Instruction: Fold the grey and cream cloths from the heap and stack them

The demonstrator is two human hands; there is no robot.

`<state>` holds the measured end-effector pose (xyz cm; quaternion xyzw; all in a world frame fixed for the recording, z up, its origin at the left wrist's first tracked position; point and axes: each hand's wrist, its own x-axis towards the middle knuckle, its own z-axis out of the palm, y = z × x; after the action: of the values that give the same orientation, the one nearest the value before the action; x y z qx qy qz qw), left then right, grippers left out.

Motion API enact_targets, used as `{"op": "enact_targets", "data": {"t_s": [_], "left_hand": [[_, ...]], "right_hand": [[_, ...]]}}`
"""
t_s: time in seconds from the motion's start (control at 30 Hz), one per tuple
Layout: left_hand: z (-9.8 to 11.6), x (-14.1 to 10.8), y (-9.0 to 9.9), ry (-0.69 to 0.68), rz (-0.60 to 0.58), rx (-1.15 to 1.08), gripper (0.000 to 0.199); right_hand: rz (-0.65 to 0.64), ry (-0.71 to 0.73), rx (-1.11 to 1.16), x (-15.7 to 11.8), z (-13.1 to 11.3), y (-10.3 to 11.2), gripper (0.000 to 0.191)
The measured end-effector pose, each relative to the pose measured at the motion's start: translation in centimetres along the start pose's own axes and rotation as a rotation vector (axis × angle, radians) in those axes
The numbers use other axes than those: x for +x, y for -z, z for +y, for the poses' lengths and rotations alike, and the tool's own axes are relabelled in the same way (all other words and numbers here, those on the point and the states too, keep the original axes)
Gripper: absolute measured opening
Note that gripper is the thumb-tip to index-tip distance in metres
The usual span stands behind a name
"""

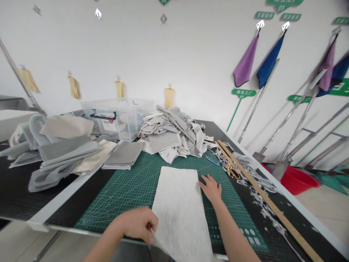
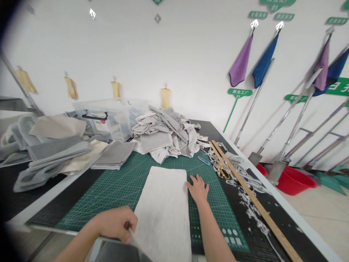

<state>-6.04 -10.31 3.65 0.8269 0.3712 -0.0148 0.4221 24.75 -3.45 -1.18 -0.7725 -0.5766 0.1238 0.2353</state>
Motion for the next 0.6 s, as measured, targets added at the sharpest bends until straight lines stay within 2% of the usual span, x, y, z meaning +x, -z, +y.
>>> {"op": "enact_targets", "data": {"t_s": [0.1, 0.17, 0.23, 0.3, 0.4, 0.47, 0.6], "left_hand": [[-0.1, 0.3, 0.0, 0.001, -0.003, -0.015, 0.014], [-0.1, 0.5, 0.1, -0.002, 0.025, -0.037, 0.013], [0.1, 0.6, 0.3, -0.007, 0.119, -0.053, 0.010], [0.3, 0.7, 0.5, -0.007, 0.247, -0.078, 0.009], [0.7, 0.7, 0.8, -0.015, 0.368, -0.139, 0.014], [0.9, 0.8, 0.8, -0.040, 0.387, -0.172, 0.016], [0.9, 1.0, 0.5, -0.086, 0.393, -0.216, 0.018]], "right_hand": [[0.005, 0.067, 0.090, -1.8, -0.2, 0.9, 0.036], [-0.140, 0.201, 0.370, -3.9, -0.4, 2.1, 0.035], [-0.411, 0.308, 0.723, -6.7, -0.3, 3.4, 0.036], [-0.522, 0.414, 0.868, -9.8, 0.2, 4.3, 0.043], [-0.458, 0.469, 0.601, -13.5, 1.4, 4.0, 0.065], [-0.394, 0.468, 0.407, -14.9, 2.0, 3.2, 0.068], [-0.190, 0.394, 0.271, -15.5, 2.7, 2.1, 0.027]]}}
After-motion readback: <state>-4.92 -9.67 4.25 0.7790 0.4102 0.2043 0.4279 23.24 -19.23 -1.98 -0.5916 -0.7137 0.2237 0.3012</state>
